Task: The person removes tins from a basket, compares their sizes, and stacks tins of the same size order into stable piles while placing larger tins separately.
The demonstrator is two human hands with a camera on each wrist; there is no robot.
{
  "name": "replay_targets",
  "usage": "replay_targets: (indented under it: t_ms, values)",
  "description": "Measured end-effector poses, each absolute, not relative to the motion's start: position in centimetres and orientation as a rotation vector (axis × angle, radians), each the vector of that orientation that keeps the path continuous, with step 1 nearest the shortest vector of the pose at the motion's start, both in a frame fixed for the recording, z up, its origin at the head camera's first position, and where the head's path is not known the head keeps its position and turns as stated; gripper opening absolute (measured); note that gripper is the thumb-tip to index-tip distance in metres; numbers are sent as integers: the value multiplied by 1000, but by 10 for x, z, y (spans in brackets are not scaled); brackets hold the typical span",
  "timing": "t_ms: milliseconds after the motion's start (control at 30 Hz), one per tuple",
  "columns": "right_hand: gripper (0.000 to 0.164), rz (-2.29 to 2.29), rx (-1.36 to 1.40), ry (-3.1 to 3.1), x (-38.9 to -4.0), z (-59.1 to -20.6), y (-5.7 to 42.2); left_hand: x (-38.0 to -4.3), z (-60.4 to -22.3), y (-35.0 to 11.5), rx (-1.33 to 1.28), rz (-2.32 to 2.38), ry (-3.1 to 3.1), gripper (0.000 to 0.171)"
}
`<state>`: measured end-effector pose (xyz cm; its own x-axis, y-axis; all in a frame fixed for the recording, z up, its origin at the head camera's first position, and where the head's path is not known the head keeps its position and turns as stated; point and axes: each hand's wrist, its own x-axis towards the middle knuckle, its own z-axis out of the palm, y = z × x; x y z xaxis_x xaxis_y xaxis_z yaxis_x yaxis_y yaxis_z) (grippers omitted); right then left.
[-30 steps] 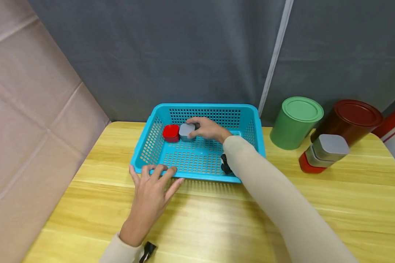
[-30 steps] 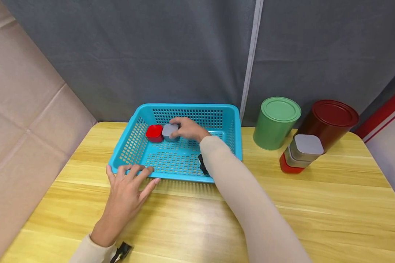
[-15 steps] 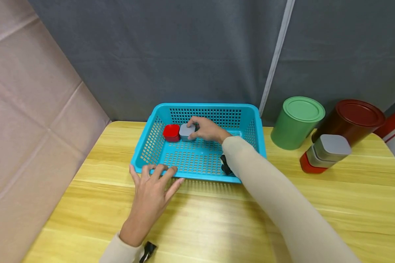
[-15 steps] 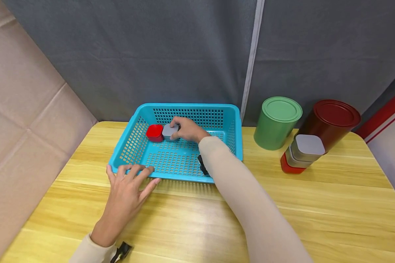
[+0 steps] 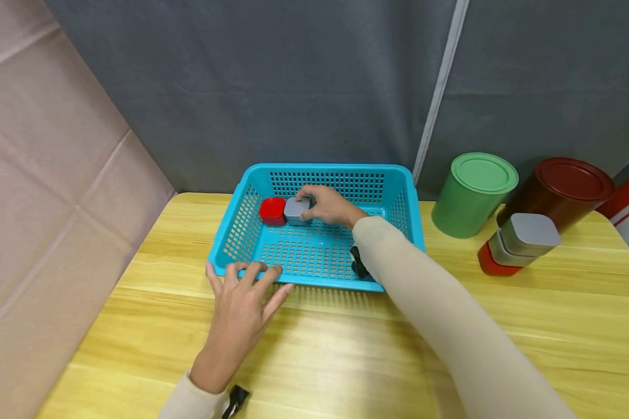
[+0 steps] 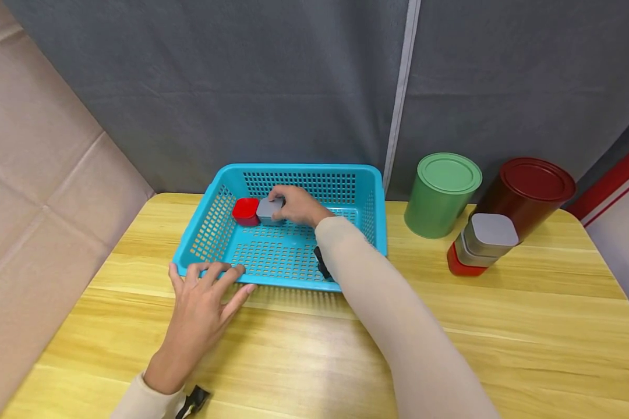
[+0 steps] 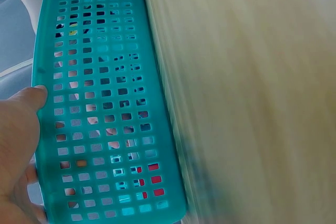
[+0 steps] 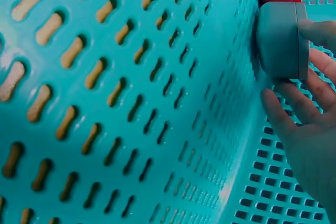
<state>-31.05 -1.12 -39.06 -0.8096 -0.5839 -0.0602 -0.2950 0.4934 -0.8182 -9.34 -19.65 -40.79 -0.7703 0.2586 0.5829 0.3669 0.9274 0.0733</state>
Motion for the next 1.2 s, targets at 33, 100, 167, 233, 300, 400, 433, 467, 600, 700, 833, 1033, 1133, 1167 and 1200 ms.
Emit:
replay_targets:
  t_ms: [33, 100, 167, 233, 300, 400, 433, 467, 600, 700, 833, 1033, 1133, 1167, 1200]
  values:
    - [40, -1225, -741, 2413, -310, -389, -11, -94, -408, -196, -449, -247, -2485, 34]
    - [40, -1226, -747, 2413, -310, -387, -10, -94, -408, -196, -453, -249, -2477, 33]
    - [39, -1239, -747, 2409, -310, -386, -9, -95, -408, -195, -457, -252, -2469, 33]
    - [39, -1259, -746, 2397, -309, -385, -9, -95, -408, -194, -458, -252, -2467, 32]
    - [39, -1280, -742, 2381, -309, -383, -8, -95, -408, -194, -455, -251, -2471, 32]
    - [38, -1306, -721, 2358, -308, -379, -6, -96, -407, -193, -452, -251, -2475, 33]
    - [38, -1312, -712, 2353, -307, -377, -5, -96, -407, -193, -450, -253, -2476, 33]
    - [37, -1315, -707, 2351, -307, -375, -4, -97, -407, -193, -449, -254, -2477, 33]
    - [37, -1341, -702, 2333, -307, -370, 1, -97, -407, -192, -445, -252, -2488, 32]
    - [38, -1373, -714, 2315, -306, -366, 4, -96, -407, -192, -437, -250, -2497, 31]
    - [39, -1424, -709, 2291, -304, -360, 11, -94, -407, -193, -427, -248, -2501, 31]
    - [37, -1489, -669, 2287, -299, -348, 23, -93, -408, -196, -431, -256, -2487, 34]
    - [39, -1522, -662, 2275, -296, -340, 29, -93, -408, -196, -433, -264, -2481, 34]
    - [39, -1529, -663, 2275, -295, -337, 32, -93, -408, -196, -433, -266, -2483, 34]
    - [39, -1539, -665, 2277, -293, -334, 35, -94, -408, -196, -434, -268, -2483, 34]
